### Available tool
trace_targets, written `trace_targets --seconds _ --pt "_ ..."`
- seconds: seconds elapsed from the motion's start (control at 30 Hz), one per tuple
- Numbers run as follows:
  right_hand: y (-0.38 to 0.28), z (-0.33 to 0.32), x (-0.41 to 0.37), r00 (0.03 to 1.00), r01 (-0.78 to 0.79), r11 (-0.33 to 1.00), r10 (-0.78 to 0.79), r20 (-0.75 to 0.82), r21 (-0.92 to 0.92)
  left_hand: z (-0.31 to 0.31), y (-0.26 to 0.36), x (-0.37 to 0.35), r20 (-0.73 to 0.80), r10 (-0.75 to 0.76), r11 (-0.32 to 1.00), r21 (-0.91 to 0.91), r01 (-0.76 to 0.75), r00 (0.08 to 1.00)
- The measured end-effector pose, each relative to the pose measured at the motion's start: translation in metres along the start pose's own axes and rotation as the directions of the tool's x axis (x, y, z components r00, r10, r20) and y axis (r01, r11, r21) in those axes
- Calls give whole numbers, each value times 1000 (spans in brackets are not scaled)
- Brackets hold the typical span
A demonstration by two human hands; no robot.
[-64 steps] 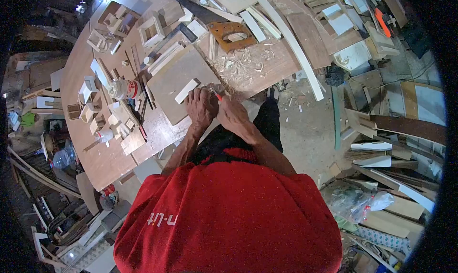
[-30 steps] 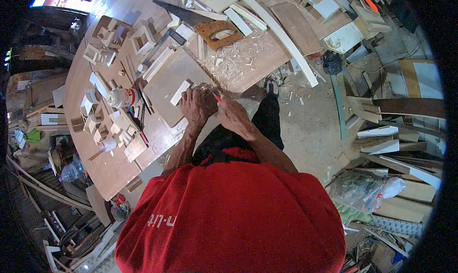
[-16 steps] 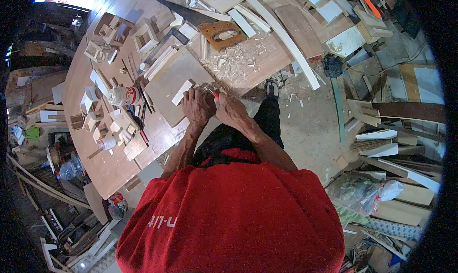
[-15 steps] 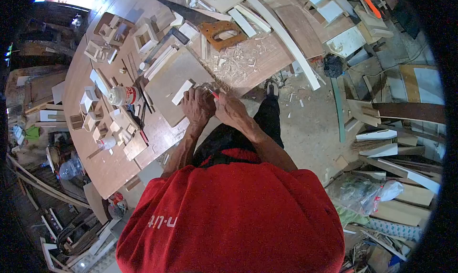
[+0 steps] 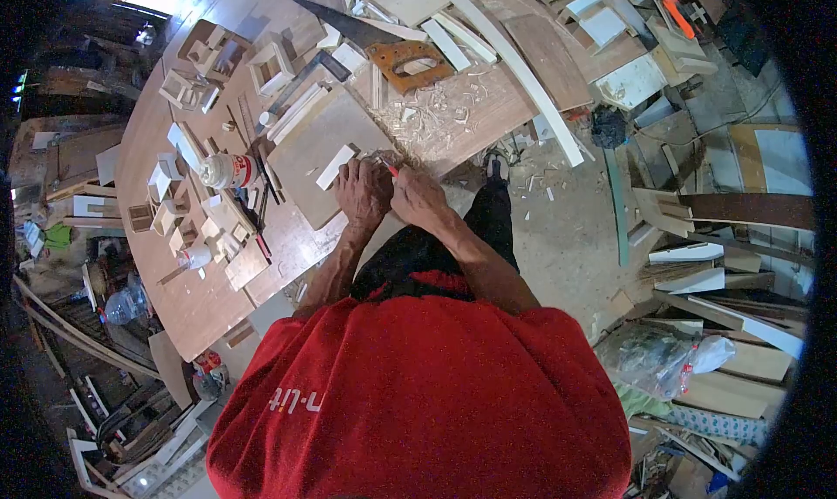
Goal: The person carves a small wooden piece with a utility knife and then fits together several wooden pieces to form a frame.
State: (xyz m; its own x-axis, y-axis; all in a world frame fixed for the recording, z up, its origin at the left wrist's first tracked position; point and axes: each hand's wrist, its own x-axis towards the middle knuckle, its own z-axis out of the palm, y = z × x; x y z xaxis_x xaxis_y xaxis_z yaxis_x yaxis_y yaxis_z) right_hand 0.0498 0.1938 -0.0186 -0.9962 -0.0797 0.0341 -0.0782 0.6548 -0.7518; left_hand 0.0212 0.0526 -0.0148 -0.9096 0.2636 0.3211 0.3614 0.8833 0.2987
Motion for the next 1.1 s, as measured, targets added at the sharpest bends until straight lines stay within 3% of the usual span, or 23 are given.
trace_targets --seconds 0.13,0.47,0.6,0.77,0.9,0.97,1.03,1.07,1.1 --pt "2 -1 3 997 -40 998 38 70 38 -4 4 0 2 11 999 -45 -11 1000" --pt "-13 -13 4 992 -114 992 111 56 54 -10 8 4 -1 26 999 -48 -26 1000" --pt "2 -2 -9 999 -14 997 12 38 73 -9 4 3 -31 62 996 -62 -64 998" --pt "9 0 -9 998 -51 999 52 35 -17 -9 11 4 46 -5 1000 -19 6 999" --pt "0 -9 -14 996 -92 995 93 -17 37 -8 3 4 70 -15 999 36 13 997" --pt "-3 -31 -13 972 -171 982 155 174 80 -8 0 9 45 -1 998 55 -1 999" --pt "-5 -43 -13 968 -227 970 214 132 90 -15 -3 13 -78 -148 974 -184 132 986" --pt "-4 -47 -13 955 -288 952 278 105 102 -18 -6 15 -88 -150 974 -184 132 985" --pt "-1 -50 -7 943 -332 926 320 92 182 -25 -8 18 64 -251 880 -401 255 966"
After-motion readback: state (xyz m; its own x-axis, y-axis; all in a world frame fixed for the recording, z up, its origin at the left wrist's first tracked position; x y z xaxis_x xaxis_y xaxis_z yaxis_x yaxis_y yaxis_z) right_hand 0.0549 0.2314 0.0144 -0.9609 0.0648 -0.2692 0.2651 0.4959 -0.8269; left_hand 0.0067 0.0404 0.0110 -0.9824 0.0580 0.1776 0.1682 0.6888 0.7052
